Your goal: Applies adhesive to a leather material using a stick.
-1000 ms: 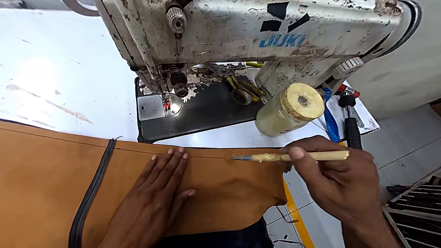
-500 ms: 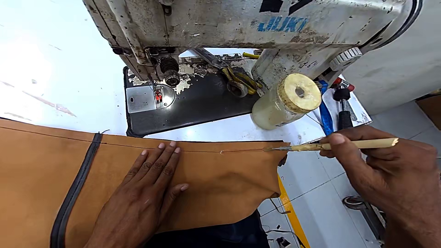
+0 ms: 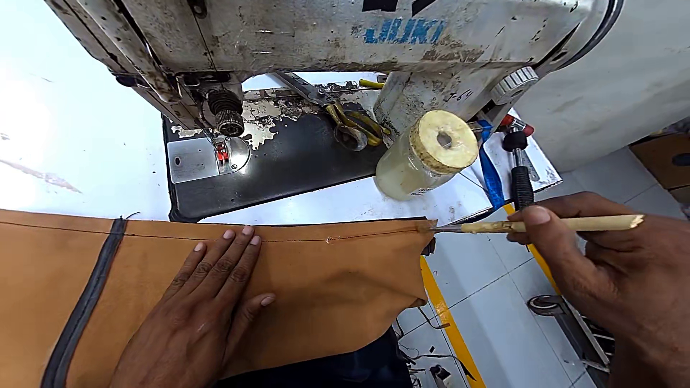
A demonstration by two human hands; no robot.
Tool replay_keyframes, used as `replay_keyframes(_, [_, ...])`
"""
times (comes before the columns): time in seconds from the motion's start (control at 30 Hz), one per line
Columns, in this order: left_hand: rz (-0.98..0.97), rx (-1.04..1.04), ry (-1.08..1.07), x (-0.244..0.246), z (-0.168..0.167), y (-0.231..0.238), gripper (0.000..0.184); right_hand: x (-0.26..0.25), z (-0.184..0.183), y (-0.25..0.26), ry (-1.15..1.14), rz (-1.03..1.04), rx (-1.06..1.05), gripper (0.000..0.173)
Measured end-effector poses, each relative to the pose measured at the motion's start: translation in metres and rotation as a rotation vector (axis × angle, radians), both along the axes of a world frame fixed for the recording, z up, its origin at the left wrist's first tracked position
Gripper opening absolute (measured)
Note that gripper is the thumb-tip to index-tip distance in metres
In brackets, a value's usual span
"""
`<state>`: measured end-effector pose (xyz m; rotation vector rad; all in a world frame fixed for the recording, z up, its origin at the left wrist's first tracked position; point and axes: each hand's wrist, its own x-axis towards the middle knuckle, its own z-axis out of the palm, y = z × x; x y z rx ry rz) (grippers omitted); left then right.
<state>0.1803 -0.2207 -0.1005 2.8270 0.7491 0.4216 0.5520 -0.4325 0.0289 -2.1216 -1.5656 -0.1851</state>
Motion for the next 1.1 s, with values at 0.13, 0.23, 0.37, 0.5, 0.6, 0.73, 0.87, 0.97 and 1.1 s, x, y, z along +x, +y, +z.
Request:
replay_keyframes(0.13, [-0.001,-0.007,-0.007,-0.001,0.000,0.000,0.070,0.005,0.001,0.000,-0.109,-0.041,-0.058,0.034])
replay_keyframes(0.23, [0.006,0.005,-0.021,0.000,-0.002,-0.001,0.070,0.005,0.002,0.002,-0.087,-0.045,-0.062,0.035])
replay_keyframes(0.37, [0.014,0.003,-0.039,0.001,-0.002,-0.002,0.070,-0.028,-0.002,0.031,-0.027,0.080,0.016,0.030])
replay_keyframes(0.5, [0.030,-0.004,-0.059,-0.001,-0.002,-0.004,0.069,-0.053,-0.012,0.060,0.101,0.222,0.090,0.022])
replay_keyframes(0.6, [0.056,0.008,-0.049,-0.008,-0.001,-0.005,0.069,-0.066,-0.016,0.076,0.130,0.291,0.116,0.022])
replay_keyframes(0.73, [0.112,0.008,-0.041,-0.017,0.000,-0.004,0.070,-0.079,-0.019,0.091,0.172,0.333,0.119,0.021])
replay_keyframes(0.87, [0.176,0.019,-0.017,-0.028,0.003,-0.001,0.071,-0.090,-0.022,0.103,0.189,0.366,0.129,0.022])
replay_keyframes(0.97, [0.212,0.045,-0.012,-0.036,0.005,0.005,0.071,-0.098,-0.025,0.112,0.210,0.397,0.132,0.021])
replay_keyframes(1.1, [0.259,0.059,-0.011,-0.048,0.009,0.016,0.071,-0.110,-0.026,0.126,0.209,0.429,0.146,0.022])
